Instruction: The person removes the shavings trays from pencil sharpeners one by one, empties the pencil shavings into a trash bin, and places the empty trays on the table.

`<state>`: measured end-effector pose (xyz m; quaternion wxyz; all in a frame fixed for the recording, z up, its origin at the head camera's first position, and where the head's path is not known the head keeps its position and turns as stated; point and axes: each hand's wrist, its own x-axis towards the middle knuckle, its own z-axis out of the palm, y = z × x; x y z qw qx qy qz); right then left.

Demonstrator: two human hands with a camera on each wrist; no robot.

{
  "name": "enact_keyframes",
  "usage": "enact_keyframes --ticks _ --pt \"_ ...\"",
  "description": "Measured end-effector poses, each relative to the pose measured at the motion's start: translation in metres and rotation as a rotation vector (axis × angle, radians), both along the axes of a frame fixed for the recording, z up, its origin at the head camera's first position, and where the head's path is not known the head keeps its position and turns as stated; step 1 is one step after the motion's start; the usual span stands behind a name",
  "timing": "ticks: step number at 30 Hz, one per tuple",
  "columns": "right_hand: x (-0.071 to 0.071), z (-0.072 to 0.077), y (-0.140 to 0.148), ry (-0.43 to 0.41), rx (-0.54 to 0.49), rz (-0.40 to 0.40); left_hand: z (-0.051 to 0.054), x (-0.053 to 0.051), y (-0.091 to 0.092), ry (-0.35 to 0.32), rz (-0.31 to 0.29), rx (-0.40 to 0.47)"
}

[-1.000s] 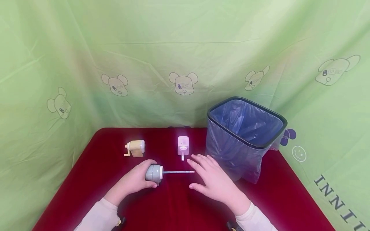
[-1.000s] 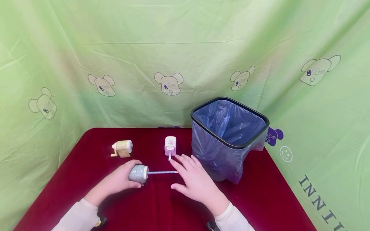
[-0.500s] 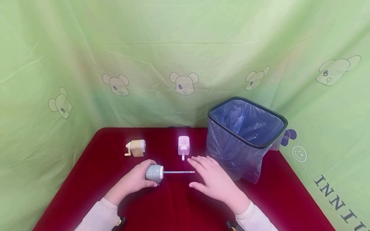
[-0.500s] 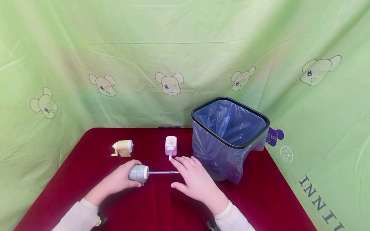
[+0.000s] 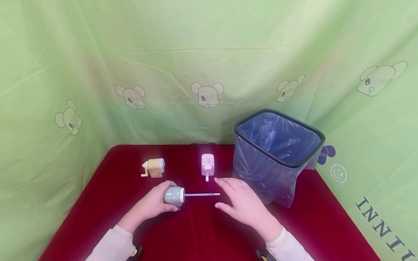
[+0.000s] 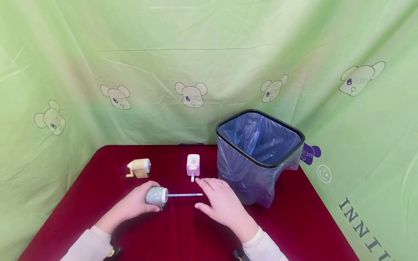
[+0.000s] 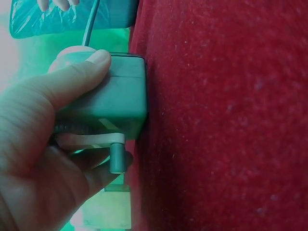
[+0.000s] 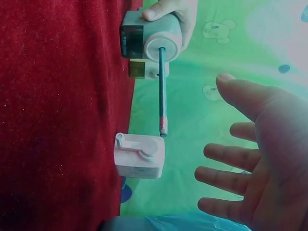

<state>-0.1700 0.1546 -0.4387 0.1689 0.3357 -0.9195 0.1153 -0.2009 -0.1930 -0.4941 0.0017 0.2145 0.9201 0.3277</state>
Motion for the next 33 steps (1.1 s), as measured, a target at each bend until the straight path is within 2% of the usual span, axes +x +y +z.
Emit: enact_keyframes --ticks 10,20,33 --pt "-0.001 -0.002 0.001 0.019 -0.041 -0.029 0.003 0.003 0.001 -0.019 0.019 0.014" --pt "-0.002 -0.001 0.001 -0.073 -0.062 -0.074 0.006 0.005 0.001 -0.032 0.015 0.034" --pt "-0.002 -0.003 0.002 -0.095 -0.103 -0.1 0.019 0.012 0.005 -0.009 0.015 0.048"
